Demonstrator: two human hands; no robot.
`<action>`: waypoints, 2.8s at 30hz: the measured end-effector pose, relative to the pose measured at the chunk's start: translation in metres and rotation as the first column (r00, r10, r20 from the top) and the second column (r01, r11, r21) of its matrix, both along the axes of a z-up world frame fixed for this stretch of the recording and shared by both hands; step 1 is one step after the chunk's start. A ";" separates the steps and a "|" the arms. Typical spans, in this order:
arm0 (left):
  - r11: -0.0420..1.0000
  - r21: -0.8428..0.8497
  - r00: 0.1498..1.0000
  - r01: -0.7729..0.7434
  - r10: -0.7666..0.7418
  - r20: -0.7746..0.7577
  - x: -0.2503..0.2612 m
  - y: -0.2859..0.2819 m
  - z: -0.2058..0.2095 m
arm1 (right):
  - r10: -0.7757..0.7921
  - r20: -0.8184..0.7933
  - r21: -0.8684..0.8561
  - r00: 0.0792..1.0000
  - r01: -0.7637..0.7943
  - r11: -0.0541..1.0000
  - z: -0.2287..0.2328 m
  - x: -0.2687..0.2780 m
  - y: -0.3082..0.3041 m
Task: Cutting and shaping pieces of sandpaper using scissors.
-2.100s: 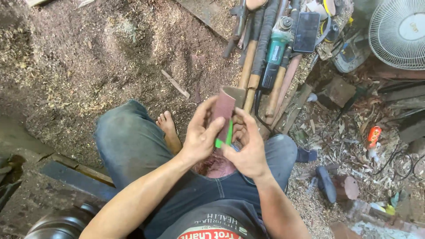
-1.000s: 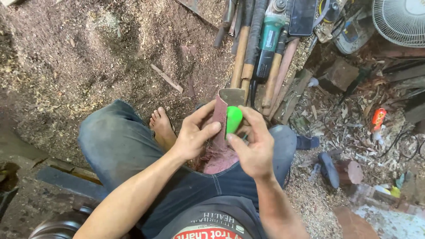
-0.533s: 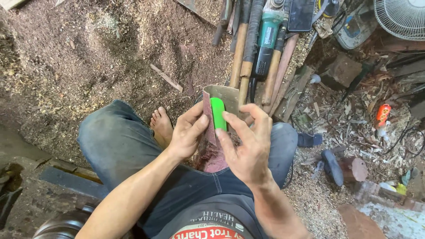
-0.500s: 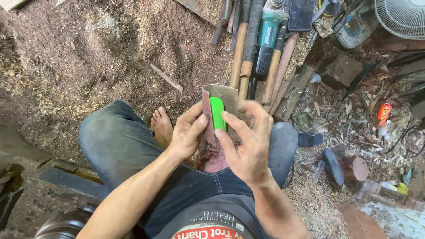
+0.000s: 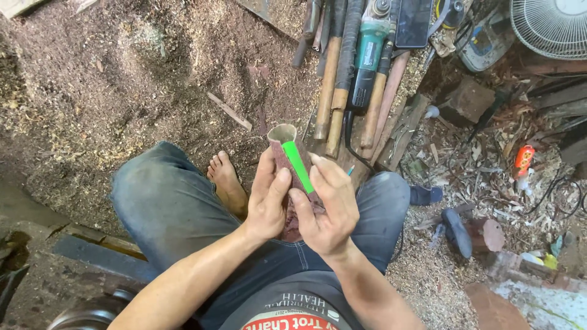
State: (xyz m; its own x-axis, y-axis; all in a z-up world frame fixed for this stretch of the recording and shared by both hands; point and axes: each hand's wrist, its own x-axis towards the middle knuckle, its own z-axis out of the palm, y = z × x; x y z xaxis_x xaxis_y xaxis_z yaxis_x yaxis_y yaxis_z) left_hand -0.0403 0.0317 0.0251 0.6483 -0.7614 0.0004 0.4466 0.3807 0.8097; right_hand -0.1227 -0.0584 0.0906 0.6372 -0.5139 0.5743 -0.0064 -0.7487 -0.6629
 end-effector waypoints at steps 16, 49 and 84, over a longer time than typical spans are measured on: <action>0.994 -0.105 0.981 0.026 -0.046 -0.191 0.014 0.000 0.020 | 0.046 -0.027 -0.042 0.999 -0.047 0.998 -0.006 0.005 -0.007; 0.961 0.224 0.850 -0.165 0.023 0.526 0.036 0.006 0.045 | 0.240 0.079 0.341 0.968 -0.252 0.906 -0.014 -0.024 -0.038; 0.997 0.025 0.638 0.071 -0.065 0.767 0.032 0.023 0.081 | 0.434 0.159 0.324 0.887 -0.462 0.825 0.006 -0.053 -0.028</action>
State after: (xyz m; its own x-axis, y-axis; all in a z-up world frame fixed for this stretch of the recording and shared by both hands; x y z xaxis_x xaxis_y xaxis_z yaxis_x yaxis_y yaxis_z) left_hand -0.0088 0.0551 0.1064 0.3591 -0.8013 0.4786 -0.3088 0.3819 0.8711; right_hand -0.1759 -0.0862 0.0967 0.8078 -0.3552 0.4703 0.3342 -0.3813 -0.8619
